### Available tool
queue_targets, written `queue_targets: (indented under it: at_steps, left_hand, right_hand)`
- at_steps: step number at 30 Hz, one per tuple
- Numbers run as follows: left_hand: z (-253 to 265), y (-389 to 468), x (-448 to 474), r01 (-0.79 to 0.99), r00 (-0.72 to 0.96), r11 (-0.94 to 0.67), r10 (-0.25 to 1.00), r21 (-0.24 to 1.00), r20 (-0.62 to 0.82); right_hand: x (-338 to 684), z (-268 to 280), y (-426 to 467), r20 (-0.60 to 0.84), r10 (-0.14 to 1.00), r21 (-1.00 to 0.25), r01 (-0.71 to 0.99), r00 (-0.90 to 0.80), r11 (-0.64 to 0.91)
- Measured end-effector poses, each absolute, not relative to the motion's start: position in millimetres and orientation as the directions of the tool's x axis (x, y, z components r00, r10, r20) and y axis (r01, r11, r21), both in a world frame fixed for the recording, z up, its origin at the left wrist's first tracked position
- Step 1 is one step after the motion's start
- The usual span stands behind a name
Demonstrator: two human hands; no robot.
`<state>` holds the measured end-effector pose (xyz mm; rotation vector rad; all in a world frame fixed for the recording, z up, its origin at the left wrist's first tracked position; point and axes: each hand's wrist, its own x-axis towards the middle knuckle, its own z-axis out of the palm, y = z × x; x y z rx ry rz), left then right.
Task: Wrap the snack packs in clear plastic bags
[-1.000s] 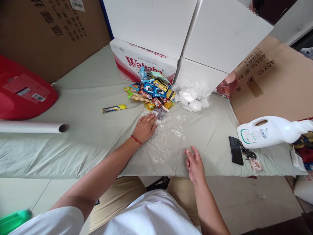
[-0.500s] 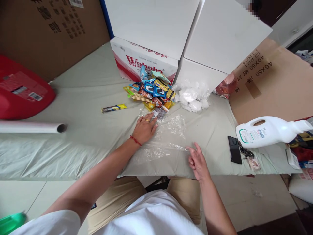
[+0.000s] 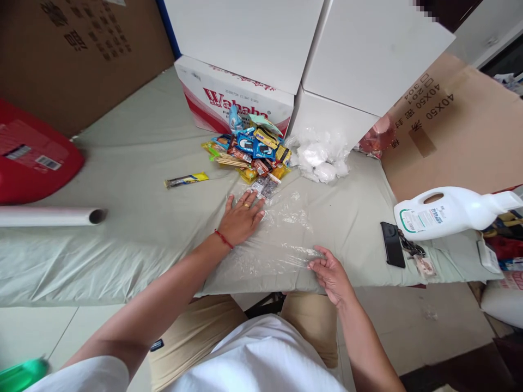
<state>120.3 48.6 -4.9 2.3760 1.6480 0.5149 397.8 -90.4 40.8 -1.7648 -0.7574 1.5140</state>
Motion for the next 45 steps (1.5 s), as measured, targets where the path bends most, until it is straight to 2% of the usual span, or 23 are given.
queue_targets:
  at_steps: [2,6,9,10,12,14,16,19,22,27,30,34,36,38,40,43,45]
  left_hand:
    - [-3.4,46.2,120.8,0.859,0.327,-0.364,0.931,0.359,0.162]
    - [-5.7,46.2,123.3,0.863,0.333,-0.36,0.933,0.355,0.138]
    - [-7.9,43.7,127.5,0.865,0.351,-0.374,0.927,0.334,0.129]
    - [-7.6,41.9,128.9,0.866,0.355,-0.379,0.925,0.326,0.133]
    - [-5.2,37.6,130.0,0.866,0.357,-0.388,0.921,0.315,0.155]
    - [-1.5,34.9,127.0,0.864,0.351,-0.395,0.917,0.312,0.188]
    - [0.9,35.6,119.0,0.865,0.339,-0.39,0.918,0.316,0.206]
    - [-0.5,42.5,103.3,0.87,0.325,-0.367,0.929,0.331,0.175]
    - [-4.9,50.4,94.3,0.876,0.311,-0.338,0.941,0.345,0.131]
    - [-5.3,54.8,96.4,0.885,0.275,-0.297,0.955,0.358,0.111]
    - [-3.6,54.8,96.1,0.885,0.288,-0.305,0.952,0.352,0.1]
    - [-3.8,54.8,93.6,0.892,0.283,-0.3,0.954,0.339,0.1]
    - [-4.5,54.8,93.3,0.891,0.285,-0.302,0.953,0.338,0.101]
    - [-5.0,54.7,93.7,0.888,0.293,-0.31,0.951,0.339,0.101]
    - [-5.0,54.6,94.2,0.885,0.298,-0.315,0.949,0.343,0.102]
    - [-4.1,54.6,93.9,0.885,0.295,-0.308,0.951,0.35,0.092]
    - [-3.6,54.5,93.2,0.884,0.296,-0.306,0.951,0.352,0.084]
  right_hand:
    - [401.2,41.9,-98.2,-0.592,0.796,-0.788,0.12,0.125,-0.604]
    - [423.7,56.9,-99.8,-0.498,0.859,-0.689,0.549,0.115,-0.473]
    - [432.3,73.9,-81.1,-0.22,0.951,-0.554,0.775,0.216,-0.304]
    - [429.4,76.2,-72.0,-0.101,0.976,-0.525,0.823,0.193,-0.217]
    - [416.4,71.0,-52.7,0.061,0.998,-0.467,0.884,0.022,0.009]
    - [401.0,53.0,-35.8,0.096,0.979,-0.393,0.896,-0.181,0.204]
    - [392.3,29.1,-24.5,0.044,0.965,-0.32,0.911,-0.259,0.26]
    - [398.9,4.5,-16.7,-0.026,0.976,-0.268,0.942,-0.217,0.202]
    - [413.8,10.3,-5.4,-0.051,0.972,-0.31,0.929,-0.229,0.203]
    - [388.1,54.5,59.4,0.058,0.998,-0.349,0.936,-0.029,0.047]
    - [341.2,68.9,114.8,0.11,0.99,-0.344,0.931,-0.093,0.126]
    - [290.1,73.8,166.2,-0.129,0.991,-0.261,0.965,-0.037,0.002]
    - [276.3,78.1,173.2,-0.091,0.996,-0.214,0.977,0.001,-0.02]
    - [265.5,85.0,169.6,0.09,0.995,-0.176,0.983,-0.04,0.055]
    - [252.2,91.7,162.3,0.247,0.947,-0.138,0.96,-0.204,0.243]
    - [223.9,93.1,159.0,0.263,0.82,-0.064,0.839,-0.508,0.54]
    - [202.1,86.0,167.2,0.228,0.747,-0.017,0.765,-0.624,0.644]
